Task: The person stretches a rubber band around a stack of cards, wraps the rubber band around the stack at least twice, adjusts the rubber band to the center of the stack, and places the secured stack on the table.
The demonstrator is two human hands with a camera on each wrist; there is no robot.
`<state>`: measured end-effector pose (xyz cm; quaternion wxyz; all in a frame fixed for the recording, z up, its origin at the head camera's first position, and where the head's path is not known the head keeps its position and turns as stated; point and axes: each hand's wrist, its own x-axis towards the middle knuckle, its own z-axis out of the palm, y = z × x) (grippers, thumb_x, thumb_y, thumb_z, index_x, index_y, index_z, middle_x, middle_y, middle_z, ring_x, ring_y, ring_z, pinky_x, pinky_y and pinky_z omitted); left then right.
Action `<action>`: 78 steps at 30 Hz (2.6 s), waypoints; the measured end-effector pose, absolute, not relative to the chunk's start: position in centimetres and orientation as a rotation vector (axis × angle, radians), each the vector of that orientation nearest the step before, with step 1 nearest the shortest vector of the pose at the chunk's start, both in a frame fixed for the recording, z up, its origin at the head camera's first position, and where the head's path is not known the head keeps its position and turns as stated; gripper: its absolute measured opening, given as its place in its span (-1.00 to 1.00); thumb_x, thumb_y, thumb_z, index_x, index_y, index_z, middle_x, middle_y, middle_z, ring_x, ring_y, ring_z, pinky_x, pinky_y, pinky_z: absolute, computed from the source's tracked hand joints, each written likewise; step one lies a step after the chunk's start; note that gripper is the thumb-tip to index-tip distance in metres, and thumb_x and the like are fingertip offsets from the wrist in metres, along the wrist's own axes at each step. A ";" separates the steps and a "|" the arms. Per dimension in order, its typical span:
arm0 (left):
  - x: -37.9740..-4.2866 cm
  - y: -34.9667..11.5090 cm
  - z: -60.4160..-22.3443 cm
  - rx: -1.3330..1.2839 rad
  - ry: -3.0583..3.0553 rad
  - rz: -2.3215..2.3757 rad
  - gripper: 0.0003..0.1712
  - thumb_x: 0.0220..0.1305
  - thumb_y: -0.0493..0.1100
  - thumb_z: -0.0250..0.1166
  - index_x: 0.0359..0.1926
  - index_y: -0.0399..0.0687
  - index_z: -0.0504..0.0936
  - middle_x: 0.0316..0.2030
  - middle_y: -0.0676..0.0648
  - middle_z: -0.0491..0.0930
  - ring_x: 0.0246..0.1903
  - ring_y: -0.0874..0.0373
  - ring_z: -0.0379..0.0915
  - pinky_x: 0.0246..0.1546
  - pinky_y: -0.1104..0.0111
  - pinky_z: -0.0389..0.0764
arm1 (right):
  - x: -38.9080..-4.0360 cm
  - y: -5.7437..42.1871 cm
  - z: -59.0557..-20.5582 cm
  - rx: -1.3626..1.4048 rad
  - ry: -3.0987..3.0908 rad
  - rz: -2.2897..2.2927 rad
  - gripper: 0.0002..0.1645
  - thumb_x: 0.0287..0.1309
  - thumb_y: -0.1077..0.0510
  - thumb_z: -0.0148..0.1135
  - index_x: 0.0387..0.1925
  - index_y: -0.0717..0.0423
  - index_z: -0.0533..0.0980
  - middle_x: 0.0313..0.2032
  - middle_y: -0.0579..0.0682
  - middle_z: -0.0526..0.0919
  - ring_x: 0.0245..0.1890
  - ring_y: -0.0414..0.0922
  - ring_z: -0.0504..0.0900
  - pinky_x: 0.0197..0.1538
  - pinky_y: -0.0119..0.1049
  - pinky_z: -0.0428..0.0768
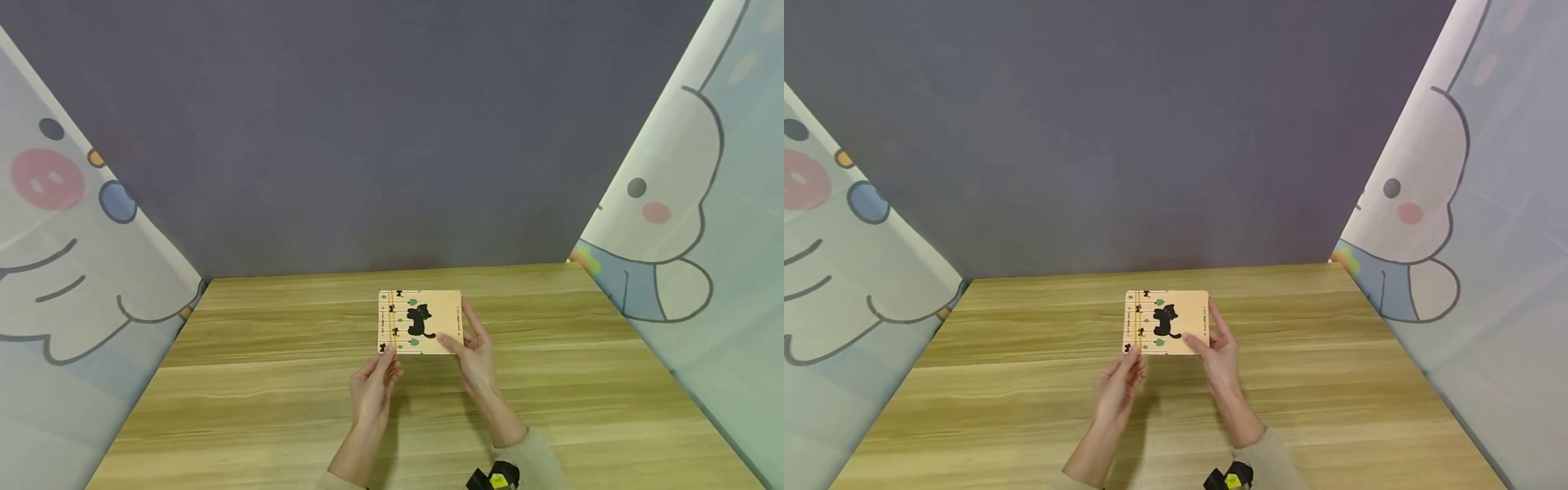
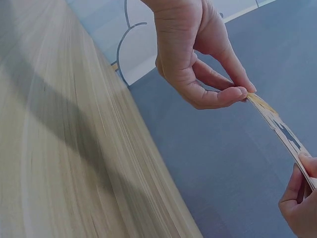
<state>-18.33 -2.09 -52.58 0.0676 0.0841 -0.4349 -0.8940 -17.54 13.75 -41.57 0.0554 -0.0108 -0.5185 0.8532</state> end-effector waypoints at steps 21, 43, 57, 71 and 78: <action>-17.4 -1.5 -50.3 0.298 -1.410 -2.650 -0.64 0.04 -0.08 0.32 -0.34 -0.36 0.61 -0.36 -0.22 0.59 -0.48 0.16 0.54 -0.40 0.33 0.59 | -17.8 13.5 -41.2 0.008 -1.653 2.564 -0.06 -0.07 0.56 0.13 0.30 -0.12 0.11 -0.39 -0.02 0.65 -0.83 -0.35 0.14 -0.71 -0.59 0.15; -14.6 -1.2 -44.9 0.133 -1.720 -2.679 -0.67 0.07 -0.13 0.29 -0.34 -0.40 0.59 -0.49 -0.13 0.60 -0.57 0.22 0.51 -0.49 0.43 0.58 | -17.8 13.6 -41.7 -0.011 -1.720 2.542 -0.07 -0.08 0.55 0.14 0.28 -0.15 0.14 -0.36 0.00 0.65 -0.85 -0.34 0.13 -0.73 -0.60 0.14; -13.1 -3.8 -39.0 -0.281 -2.192 -2.198 -0.86 0.07 -0.38 0.24 -0.35 -0.46 0.57 -0.48 -0.30 0.56 -0.62 0.21 0.47 -0.55 0.33 0.58 | -17.6 13.8 -42.1 0.003 -1.744 2.553 -0.03 -0.10 0.56 0.15 0.30 -0.11 0.09 -0.24 0.19 0.60 -0.66 -0.27 0.48 -0.64 -0.60 0.32; -18.4 -6.7 -38.5 -0.414 -2.260 -1.629 -0.90 0.03 -0.26 0.32 -0.41 -0.24 0.65 -0.51 -0.06 0.60 -0.52 0.17 0.47 -0.61 0.48 0.50 | -17.1 14.2 -42.7 0.048 -1.808 2.523 -0.04 -0.09 0.54 0.15 0.31 -0.06 0.06 -0.44 -0.02 0.64 -0.85 -0.34 0.11 -0.74 -0.57 0.11; -20.7 -7.4 -38.4 -0.432 -2.262 -1.425 -0.89 -0.01 -0.26 0.34 -0.42 -0.23 0.65 -0.46 -0.07 0.60 -0.50 0.14 0.46 -0.65 0.48 0.48 | -17.0 14.2 -42.8 0.038 -1.807 2.538 -0.05 -0.09 0.54 0.15 0.30 -0.09 0.09 -0.37 0.01 0.64 -0.82 -0.34 0.15 -0.72 -0.59 0.14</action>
